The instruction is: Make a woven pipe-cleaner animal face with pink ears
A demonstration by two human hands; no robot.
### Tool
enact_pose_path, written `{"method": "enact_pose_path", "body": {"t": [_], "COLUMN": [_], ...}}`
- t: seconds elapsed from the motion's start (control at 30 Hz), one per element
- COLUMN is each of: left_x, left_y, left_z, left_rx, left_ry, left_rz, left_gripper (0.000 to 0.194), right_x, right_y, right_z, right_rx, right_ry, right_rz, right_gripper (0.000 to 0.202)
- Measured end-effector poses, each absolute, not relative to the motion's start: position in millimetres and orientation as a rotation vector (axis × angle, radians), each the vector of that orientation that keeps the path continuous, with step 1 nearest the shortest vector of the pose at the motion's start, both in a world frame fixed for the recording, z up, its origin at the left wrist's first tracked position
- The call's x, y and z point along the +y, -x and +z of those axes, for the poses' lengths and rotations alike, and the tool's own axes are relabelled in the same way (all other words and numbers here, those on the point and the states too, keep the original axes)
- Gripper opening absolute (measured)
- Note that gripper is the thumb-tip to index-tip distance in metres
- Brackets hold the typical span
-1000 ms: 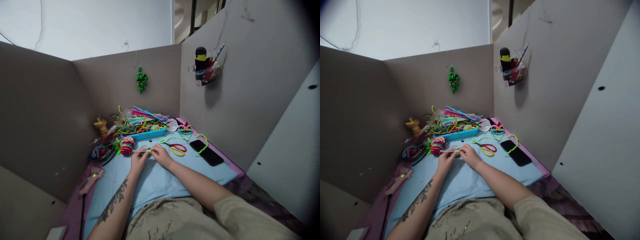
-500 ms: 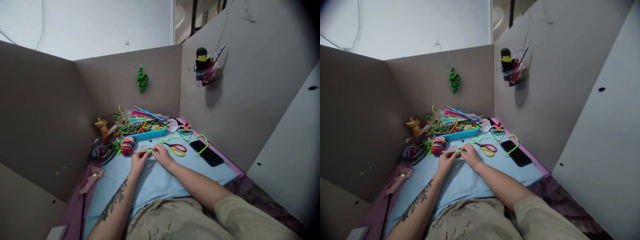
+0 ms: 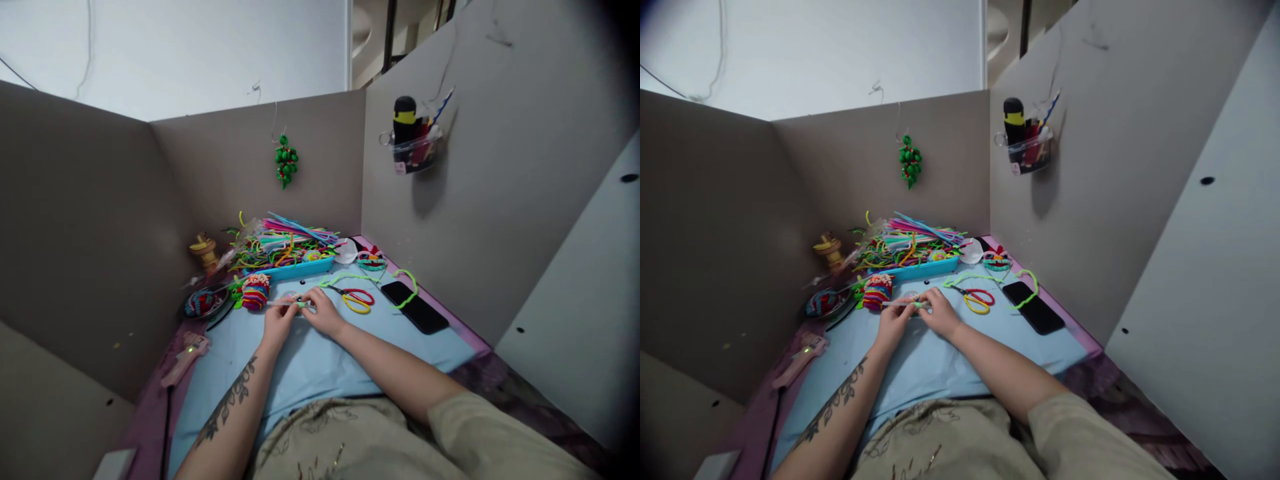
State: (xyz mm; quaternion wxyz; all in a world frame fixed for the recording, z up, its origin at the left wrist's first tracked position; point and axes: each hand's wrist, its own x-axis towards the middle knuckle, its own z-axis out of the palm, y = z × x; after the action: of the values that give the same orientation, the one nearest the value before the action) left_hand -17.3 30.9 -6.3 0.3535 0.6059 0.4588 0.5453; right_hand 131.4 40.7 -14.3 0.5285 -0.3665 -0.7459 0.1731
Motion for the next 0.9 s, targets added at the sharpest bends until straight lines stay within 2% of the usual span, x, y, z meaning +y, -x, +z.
{"method": "enact_pose_path", "body": {"t": [0.13, 0.27, 0.47, 0.9], "left_x": [32.5, 32.0, 32.7, 28.6], "left_y": [18.2, 17.5, 18.6, 15.7], "left_z": [-9.1, -8.3, -8.8, -1.9], "left_rx": [1.143, 1.113, 1.209, 1.281], "left_ry": [-1.562, -1.580, -1.601, -1.546], "left_rz": [1.441, 1.458, 1.442, 1.471], "left_gripper": [0.021, 0.020, 0.026, 0.019], "right_x": [41.1, 43.0, 44.4, 43.5], "right_y": [-133.2, -133.9, -134.4, -136.0], "right_z": [-12.3, -14.3, -15.6, -12.3], "right_rx": [-1.810, -1.846, -1.809, -1.686], "right_ry": [0.817, 0.825, 0.849, 0.949], "right_rz": [0.486, 0.497, 0.463, 0.412], "right_gripper": [0.019, 0.012, 0.014, 0.009]}}
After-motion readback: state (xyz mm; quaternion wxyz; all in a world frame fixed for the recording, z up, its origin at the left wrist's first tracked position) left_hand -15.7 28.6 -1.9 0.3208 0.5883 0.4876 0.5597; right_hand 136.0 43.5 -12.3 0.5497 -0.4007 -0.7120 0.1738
